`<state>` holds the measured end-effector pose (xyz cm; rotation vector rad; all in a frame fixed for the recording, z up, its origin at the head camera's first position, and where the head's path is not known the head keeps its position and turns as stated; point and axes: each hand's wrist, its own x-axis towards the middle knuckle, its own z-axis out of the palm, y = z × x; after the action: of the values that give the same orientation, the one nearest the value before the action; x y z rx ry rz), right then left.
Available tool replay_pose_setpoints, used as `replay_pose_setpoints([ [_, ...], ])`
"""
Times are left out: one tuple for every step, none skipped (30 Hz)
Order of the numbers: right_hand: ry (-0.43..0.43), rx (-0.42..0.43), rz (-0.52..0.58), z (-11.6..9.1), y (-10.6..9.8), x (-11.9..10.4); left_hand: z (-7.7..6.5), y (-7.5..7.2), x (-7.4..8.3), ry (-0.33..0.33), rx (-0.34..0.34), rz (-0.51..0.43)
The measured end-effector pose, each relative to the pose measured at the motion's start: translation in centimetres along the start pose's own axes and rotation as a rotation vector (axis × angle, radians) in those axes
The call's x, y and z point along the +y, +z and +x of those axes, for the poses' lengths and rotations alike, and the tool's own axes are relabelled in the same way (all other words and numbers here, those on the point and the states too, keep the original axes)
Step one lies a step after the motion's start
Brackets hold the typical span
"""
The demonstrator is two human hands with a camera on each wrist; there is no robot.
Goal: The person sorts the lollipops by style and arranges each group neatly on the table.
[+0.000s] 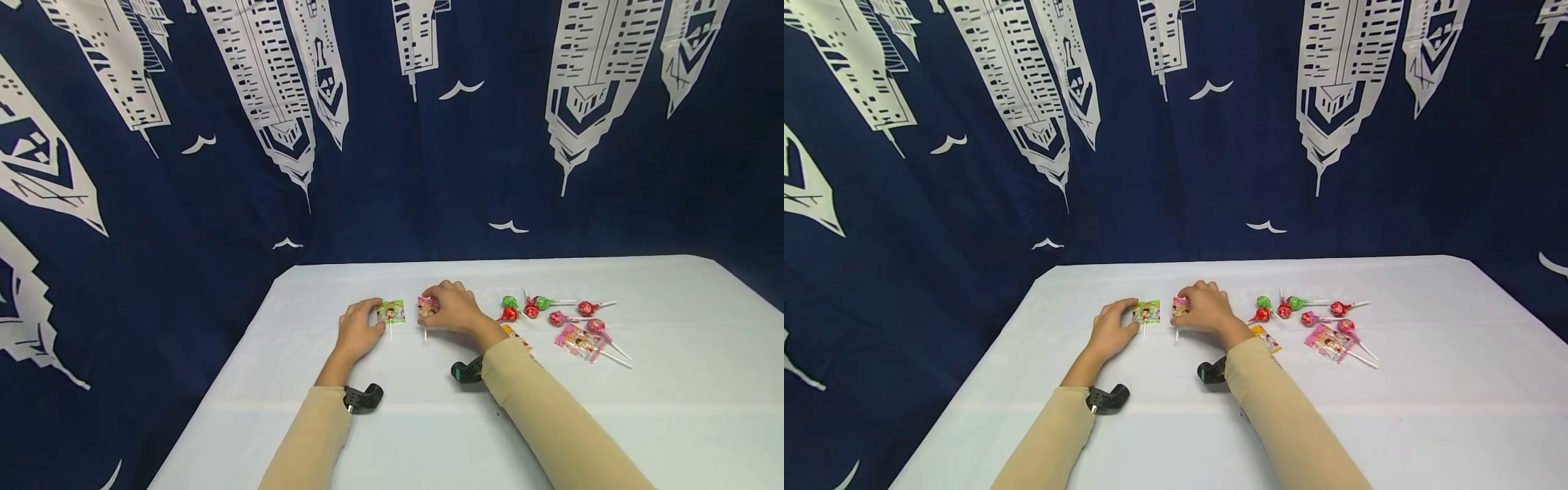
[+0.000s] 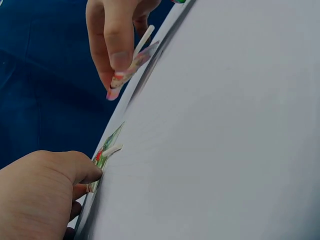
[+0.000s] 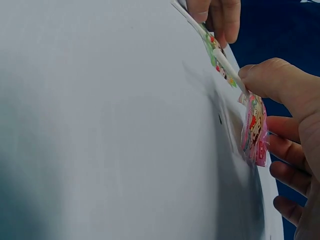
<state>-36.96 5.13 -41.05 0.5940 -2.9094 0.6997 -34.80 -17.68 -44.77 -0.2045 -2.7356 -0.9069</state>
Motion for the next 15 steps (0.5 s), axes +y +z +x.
replay_pose_setpoints([
  [0.003, -0.004, 0.0, 0.1, 0.1, -0.1, 0.0, 0.0, 0.1, 0.0, 0.0, -0.001],
  [0.006, -0.009, 0.007, 0.2, 0.2, -0.3, 0.0, 0.0, 0.1, -0.002, 0.0, 0.0],
  [0.005, -0.012, 0.009, 0.3, 0.3, -0.4, 0.0, 0.0, 0.2, -0.004, 0.001, 0.002],
  [0.006, -0.015, 0.012, 0.4, 0.5, -0.5, 0.0, -0.1, 0.2, -0.004, 0.003, 0.002],
  [0.011, -0.018, 0.014, 0.4, 0.6, -0.6, -0.1, -0.1, 0.2, -0.006, 0.003, 0.004],
  [0.015, -0.018, 0.015, 0.5, 0.8, -0.6, -0.1, -0.1, 0.2, -0.005, 0.005, 0.004],
  [0.018, -0.016, 0.014, 0.6, 1.0, -0.7, -0.1, -0.1, 0.2, -0.005, 0.005, 0.005],
  [0.021, -0.014, 0.011, 0.7, 1.2, -0.7, -0.1, -0.1, 0.2, -0.005, 0.003, 0.005],
  [0.025, -0.012, 0.009, 0.8, 1.3, -0.7, -0.1, -0.1, 0.1, -0.006, 0.002, 0.005],
  [0.031, -0.011, 0.009, 0.9, 1.4, -0.8, -0.1, -0.1, 0.1, -0.007, 0.001, 0.003],
  [0.036, -0.008, 0.008, 1.0, 1.5, -0.8, 0.0, -0.1, 0.1, -0.008, -0.002, 0.001],
  [0.04, -0.004, 0.006, 1.1, 1.6, -0.9, 0.0, 0.0, 0.1, -0.007, -0.002, -0.001],
  [0.047, -0.001, 0.005, 1.2, 1.7, -0.9, 0.0, 0.0, 0.1, -0.007, -0.002, -0.003],
  [0.051, 0.003, 0.003, 1.2, 1.8, -1.0, 0.0, 0.0, 0.1, -0.004, -0.001, -0.005],
  [0.053, 0.007, 0.0, 1.3, 1.9, -1.0, 0.0, 0.1, 0.1, -0.003, 0.001, -0.008],
])
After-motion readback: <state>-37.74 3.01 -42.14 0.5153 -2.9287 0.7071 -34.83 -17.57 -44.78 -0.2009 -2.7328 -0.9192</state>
